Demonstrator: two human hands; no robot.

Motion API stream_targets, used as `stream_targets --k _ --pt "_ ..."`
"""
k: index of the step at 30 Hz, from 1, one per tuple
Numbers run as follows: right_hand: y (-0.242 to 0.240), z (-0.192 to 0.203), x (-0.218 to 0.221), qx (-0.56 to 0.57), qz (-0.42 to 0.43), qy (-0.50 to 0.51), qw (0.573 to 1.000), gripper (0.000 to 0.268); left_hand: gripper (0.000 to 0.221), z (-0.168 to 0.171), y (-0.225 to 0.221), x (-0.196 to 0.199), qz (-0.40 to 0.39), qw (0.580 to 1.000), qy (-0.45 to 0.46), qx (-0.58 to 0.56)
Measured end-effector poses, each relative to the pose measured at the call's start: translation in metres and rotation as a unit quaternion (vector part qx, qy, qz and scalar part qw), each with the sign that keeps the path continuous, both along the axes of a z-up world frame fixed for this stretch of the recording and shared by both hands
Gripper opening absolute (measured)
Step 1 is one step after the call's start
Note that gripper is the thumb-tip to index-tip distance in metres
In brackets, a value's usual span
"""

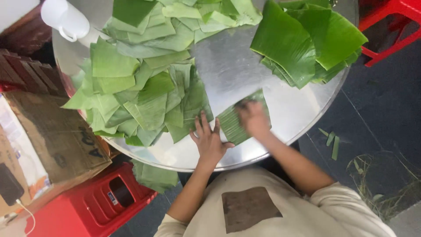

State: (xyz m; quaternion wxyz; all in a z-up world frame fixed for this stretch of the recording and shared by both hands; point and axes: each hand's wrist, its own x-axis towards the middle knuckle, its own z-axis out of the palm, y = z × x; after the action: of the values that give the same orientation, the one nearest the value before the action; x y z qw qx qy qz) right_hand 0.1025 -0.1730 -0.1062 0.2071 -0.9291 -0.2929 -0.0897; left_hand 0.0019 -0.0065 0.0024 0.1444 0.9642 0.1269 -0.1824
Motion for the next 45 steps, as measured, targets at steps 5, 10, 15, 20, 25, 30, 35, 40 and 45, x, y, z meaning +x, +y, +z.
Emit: stream_targets --k 5,10,15,20,25,30,35,40,45 --pt "-0.084 0.002 0.069 0.054 -0.070 -0.051 0.995 0.013 0.102 0.004 -0.013 -0.008 -0.029 0.998 -0.047 0.009" --pt "-0.137 0.015 0.046 0.317 -0.128 0.071 0.937 0.017 0.067 -0.074 -0.029 -0.041 -0.169 0.949 -0.256 -0.071" --pt "-0.154 0.047 -0.002 0.692 -0.306 0.440 0.483 0.045 0.031 -0.138 -0.027 -0.035 -0.152 0.875 -0.440 -0.132" --pt "-0.154 0.108 -0.003 0.724 -0.198 0.391 0.533 0.040 0.014 -0.039 -0.010 0.012 0.065 0.870 -0.371 -0.317" --pt "-0.082 0.134 -0.007 0.574 -0.140 0.285 0.755 0.053 0.014 -0.101 0.028 0.036 0.148 0.905 -0.316 -0.243" --pt "0.022 0.013 -0.012 0.301 0.073 0.059 0.949 0.018 0.016 -0.108 0.035 0.020 -0.009 0.889 -0.457 -0.035" --pt "0.039 -0.003 0.008 0.129 0.107 -0.019 0.986 0.020 0.012 -0.093 0.037 0.011 -0.008 0.907 -0.420 0.016" --pt "0.024 0.012 0.018 0.044 -0.015 -0.077 0.996 0.018 0.015 -0.079 0.036 0.010 -0.003 0.923 -0.385 0.015" --pt "0.043 0.029 -0.032 0.080 0.001 0.360 0.929 0.026 0.016 -0.067 0.037 0.013 0.022 0.953 -0.300 -0.016"
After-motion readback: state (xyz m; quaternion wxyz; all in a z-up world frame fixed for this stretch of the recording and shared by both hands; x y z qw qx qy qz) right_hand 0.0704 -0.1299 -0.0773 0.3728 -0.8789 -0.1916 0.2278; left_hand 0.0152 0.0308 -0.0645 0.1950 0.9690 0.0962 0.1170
